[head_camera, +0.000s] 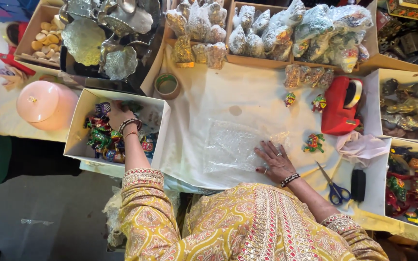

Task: The person wraps small, colorful figurines in bubble wrap on a table. They use scissors to cut the bubble wrap to size and then fold it around the items. The wrapped figurines are placed into a box alongside other similar items.

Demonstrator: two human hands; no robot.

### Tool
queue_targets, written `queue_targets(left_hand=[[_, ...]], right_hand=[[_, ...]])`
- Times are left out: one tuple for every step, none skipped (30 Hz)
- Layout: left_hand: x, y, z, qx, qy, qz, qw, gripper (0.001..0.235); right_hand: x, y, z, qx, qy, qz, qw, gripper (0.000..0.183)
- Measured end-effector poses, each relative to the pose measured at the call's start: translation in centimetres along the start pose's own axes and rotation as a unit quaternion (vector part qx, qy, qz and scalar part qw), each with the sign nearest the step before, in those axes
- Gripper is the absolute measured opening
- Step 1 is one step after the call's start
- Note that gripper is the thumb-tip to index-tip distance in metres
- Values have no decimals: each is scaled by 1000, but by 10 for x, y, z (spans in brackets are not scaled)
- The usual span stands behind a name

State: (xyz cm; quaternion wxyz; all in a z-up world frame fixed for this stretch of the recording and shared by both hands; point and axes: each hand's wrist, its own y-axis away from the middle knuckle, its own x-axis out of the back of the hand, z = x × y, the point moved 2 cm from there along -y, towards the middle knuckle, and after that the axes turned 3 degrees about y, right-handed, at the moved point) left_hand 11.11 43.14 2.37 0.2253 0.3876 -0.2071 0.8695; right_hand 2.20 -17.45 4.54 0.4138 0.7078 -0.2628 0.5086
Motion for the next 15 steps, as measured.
queue_targets(left_hand=[[2, 4, -1, 0, 0, 1, 1000, 27], [6, 7, -2, -5, 36, 29, 999, 24], [9, 11, -4, -11, 71, 57, 996, 21], [18, 17, 4, -12, 71, 57, 996, 21], [29, 23, 11, -28, 124, 90, 988, 21], [39, 31, 17, -42, 176, 121, 976, 22], [39, 29, 16, -41, 175, 121, 976, 22], [41, 28, 13, -46, 241, 140, 959, 21], [43, 27, 9, -51, 305, 158, 938, 20], [43, 26, 4, -48, 302, 162, 938, 20], [42, 24, 0, -87, 431, 119, 890, 20], [42, 22, -2, -126, 550, 73, 822, 21], [56, 36, 15, -124, 548, 79, 823, 21], [67, 50, 32, -47, 629, 11, 776, 20], [76, 65, 50, 30, 697, -57, 714, 20]], right_hand=[[-1, 0, 1, 1, 0, 1, 1000, 81], [-3, 0, 1, 0, 0, 2, 1000, 81], [-4, -1, 1, -1, -1, 3, 1000, 81], [-6, 0, 2, -1, -1, 4, 1000, 81], [-7, -1, 3, 3, -1, 7, 1000, 81], [-8, 0, 4, 8, 0, 9, 1000, 81], [-9, 1, 4, 8, 0, 8, 1000, 81], [-9, 0, 4, 10, 2, 11, 1000, 80], [-10, 0, 4, 13, 3, 14, 1000, 79], [-11, 0, 4, 19, 4, 12, 1000, 79], [-12, 0, 4, 17, 0, 21, 1000, 79], [-12, -1, 4, 17, -5, 31, 999, 80], [-10, -2, 2, 23, -3, 30, 999, 80], [-9, -1, 2, 16, 0, 22, 1000, 80], [-9, -1, 1, 8, 2, 14, 1000, 80]])
